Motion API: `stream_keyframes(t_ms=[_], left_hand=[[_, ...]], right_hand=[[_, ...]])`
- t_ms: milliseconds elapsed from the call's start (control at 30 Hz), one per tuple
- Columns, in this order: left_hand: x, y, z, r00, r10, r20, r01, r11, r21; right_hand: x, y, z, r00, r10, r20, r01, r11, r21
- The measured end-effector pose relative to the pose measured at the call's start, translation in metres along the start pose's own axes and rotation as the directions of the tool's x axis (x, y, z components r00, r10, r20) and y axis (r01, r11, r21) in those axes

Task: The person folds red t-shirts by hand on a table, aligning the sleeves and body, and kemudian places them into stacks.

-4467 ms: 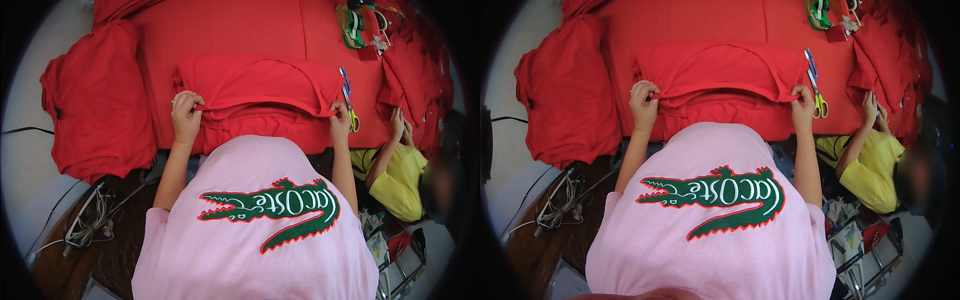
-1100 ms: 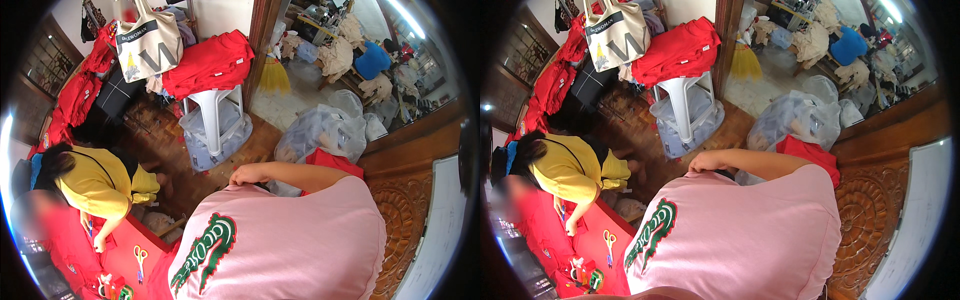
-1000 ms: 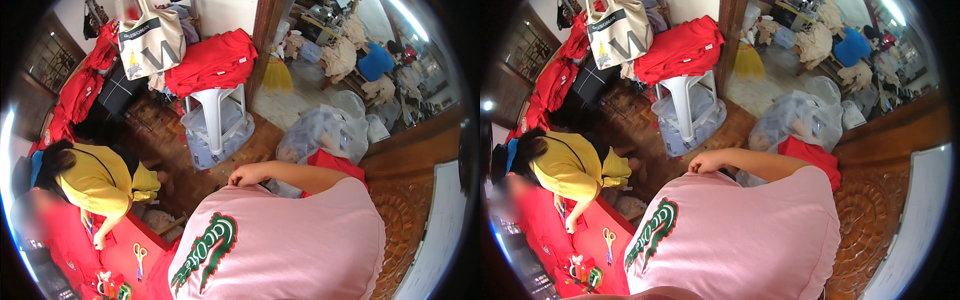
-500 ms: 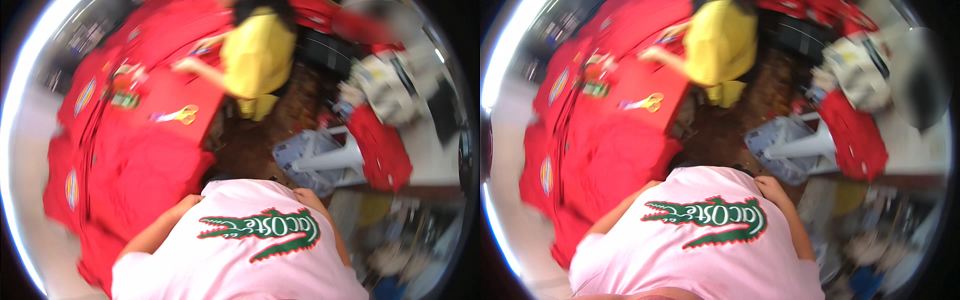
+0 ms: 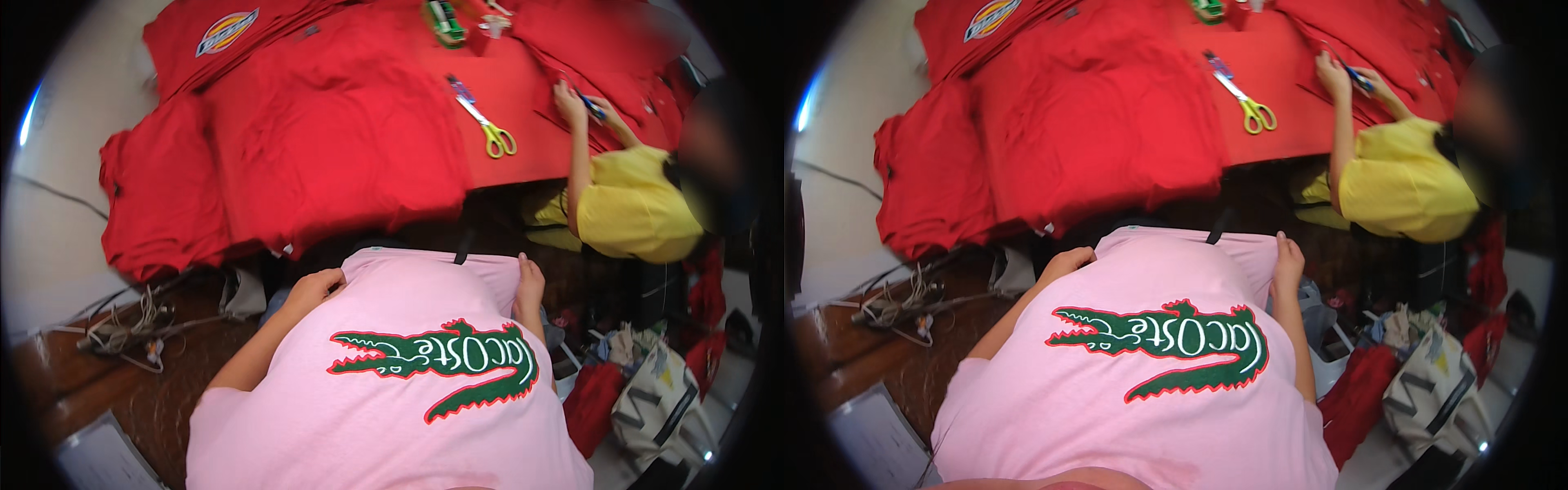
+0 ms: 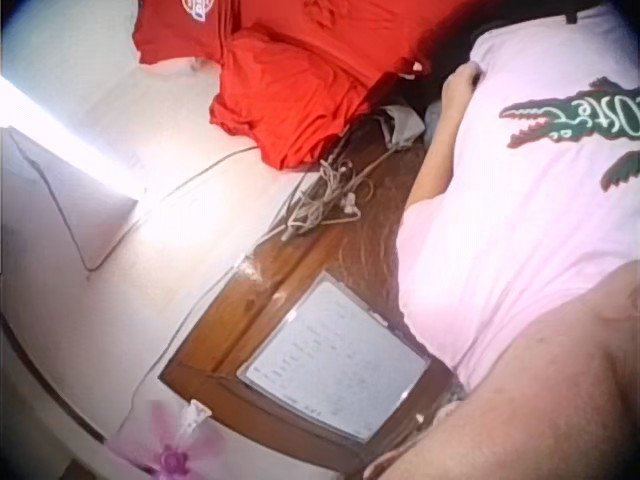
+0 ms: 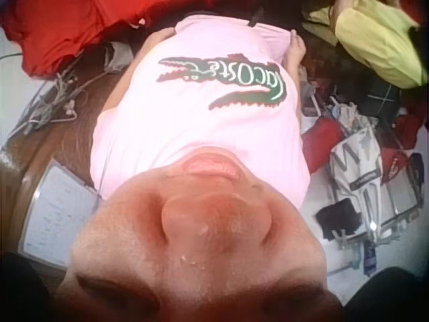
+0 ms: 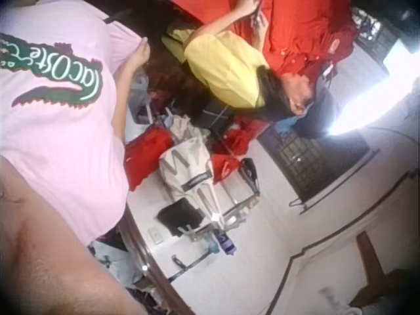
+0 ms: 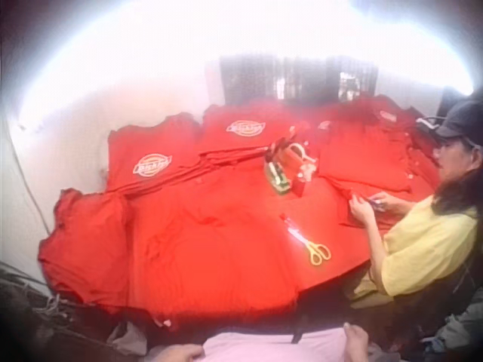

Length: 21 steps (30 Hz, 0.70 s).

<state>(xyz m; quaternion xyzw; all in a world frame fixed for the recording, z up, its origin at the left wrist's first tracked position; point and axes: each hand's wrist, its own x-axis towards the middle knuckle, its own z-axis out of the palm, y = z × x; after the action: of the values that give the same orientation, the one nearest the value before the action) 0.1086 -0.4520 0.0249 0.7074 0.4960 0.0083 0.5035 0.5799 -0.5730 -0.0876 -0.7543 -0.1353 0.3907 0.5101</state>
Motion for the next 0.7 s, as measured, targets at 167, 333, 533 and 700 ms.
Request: stream_keyframes(t_ms=[167,333,533,700], left_hand=[[-0.006,-0.04,0.031,0.989,-0.084,-0.121,-0.012,0.771,-0.637],[0.018,-0.046,-0.007,0.991,0.124,-0.044,-0.131,0.898,-0.421],[0.054,-0.018,-0.093,0.929,0.253,-0.271,-0.161,0.934,0.318],[0.116,-0.07,-0.168,0.687,0.032,-0.726,0.081,0.989,0.12]], right_hand=[[0.08,0.014,0.067,0.887,-0.456,-0.078,0.403,0.844,-0.354],[0.136,-0.088,0.151,0.917,-0.361,0.172,0.387,0.909,-0.157],[0.16,-0.143,0.235,0.782,-0.425,0.456,0.538,0.829,-0.149],[0.163,-0.133,0.263,0.849,-0.378,0.37,0.458,0.875,-0.156]])
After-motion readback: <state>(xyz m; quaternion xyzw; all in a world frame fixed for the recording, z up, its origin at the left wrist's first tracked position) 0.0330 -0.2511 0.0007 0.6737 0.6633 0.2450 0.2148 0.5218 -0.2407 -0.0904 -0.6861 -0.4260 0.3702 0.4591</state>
